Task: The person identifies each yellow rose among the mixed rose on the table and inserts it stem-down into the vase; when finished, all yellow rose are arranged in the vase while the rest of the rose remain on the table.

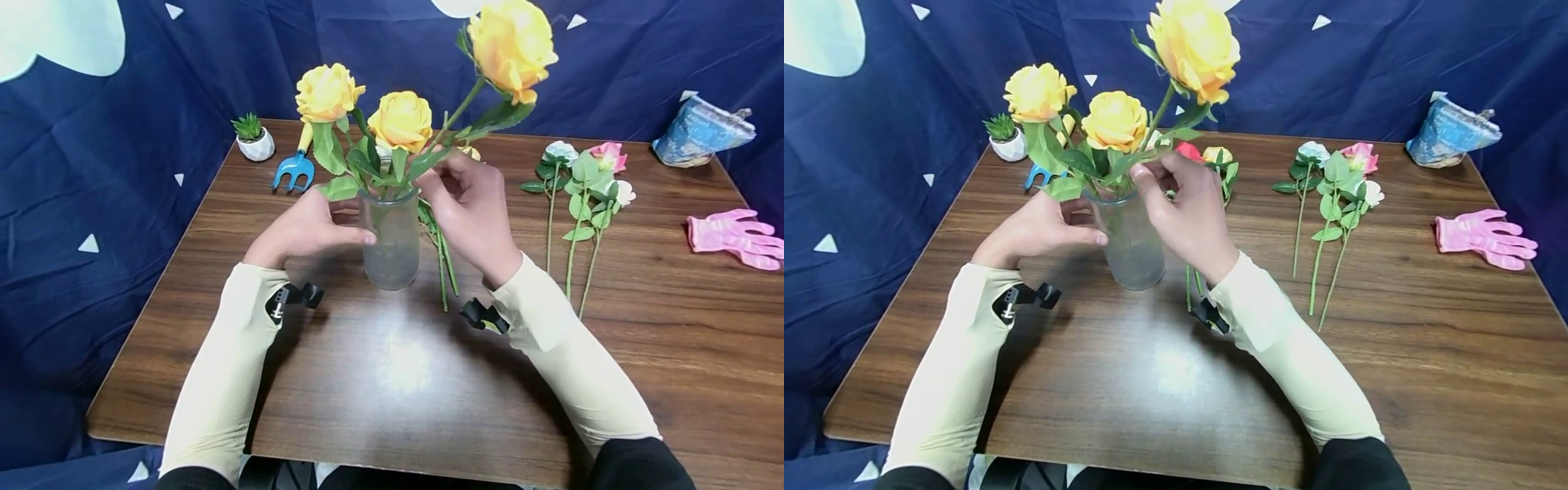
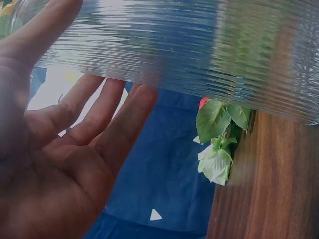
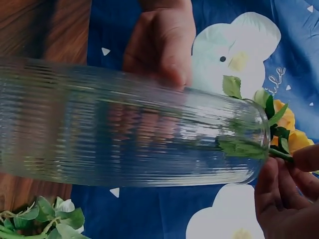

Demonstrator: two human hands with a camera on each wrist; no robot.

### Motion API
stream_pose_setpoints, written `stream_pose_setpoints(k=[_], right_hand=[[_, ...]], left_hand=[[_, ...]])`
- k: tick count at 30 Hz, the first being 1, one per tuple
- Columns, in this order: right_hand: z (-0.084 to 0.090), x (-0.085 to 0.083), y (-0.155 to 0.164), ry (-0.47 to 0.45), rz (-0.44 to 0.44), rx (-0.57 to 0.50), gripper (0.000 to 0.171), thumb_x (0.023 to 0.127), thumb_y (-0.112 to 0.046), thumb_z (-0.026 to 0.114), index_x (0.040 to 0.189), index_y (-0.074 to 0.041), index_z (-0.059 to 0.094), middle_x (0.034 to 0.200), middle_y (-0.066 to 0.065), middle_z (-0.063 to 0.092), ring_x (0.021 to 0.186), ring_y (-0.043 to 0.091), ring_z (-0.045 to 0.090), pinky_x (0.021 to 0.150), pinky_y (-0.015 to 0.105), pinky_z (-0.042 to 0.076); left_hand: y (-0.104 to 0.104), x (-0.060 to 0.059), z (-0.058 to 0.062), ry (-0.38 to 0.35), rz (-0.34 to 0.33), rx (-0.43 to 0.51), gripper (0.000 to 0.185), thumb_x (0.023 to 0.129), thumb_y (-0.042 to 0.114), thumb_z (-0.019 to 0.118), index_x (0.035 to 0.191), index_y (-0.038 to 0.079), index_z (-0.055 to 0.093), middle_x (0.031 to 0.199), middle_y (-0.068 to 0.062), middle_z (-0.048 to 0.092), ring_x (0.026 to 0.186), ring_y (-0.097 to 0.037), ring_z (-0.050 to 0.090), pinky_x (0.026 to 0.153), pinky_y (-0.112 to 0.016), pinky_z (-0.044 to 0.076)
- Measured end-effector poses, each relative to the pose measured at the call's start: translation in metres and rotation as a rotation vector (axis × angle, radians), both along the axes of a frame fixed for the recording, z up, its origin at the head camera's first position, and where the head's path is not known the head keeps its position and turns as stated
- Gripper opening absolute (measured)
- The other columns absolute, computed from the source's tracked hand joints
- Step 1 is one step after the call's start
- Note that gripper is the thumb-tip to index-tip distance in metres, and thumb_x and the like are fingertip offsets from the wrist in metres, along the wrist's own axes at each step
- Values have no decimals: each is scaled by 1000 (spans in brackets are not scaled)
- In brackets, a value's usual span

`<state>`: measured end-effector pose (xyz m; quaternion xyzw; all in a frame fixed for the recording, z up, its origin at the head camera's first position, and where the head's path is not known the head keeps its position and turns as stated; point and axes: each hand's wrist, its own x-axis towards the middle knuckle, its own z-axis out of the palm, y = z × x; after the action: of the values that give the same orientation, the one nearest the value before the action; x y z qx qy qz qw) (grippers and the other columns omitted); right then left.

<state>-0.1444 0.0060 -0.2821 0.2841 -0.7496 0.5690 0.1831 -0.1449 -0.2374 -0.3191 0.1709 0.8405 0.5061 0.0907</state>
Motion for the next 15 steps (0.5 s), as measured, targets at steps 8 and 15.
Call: stream_pose_setpoints(k=[8,15], right_hand=[[-15,-9,-4,110,15,3,6,95,1,67,93,7,67,85,19,71,76,22,61,70,21,48],[-21,-11,-2,161,7,11,11,93,2,64,98,9,70,87,20,70,78,26,58,70,26,46]], left_hand=[[0,0,0,13,-2,-2,71,84,3,83,148,2,51,146,-12,59,134,-28,57,115,-42,46],[1,-2,-1,-5,-11,4,72,86,3,82,149,0,49,148,-14,56,138,-31,54,118,-43,44]])
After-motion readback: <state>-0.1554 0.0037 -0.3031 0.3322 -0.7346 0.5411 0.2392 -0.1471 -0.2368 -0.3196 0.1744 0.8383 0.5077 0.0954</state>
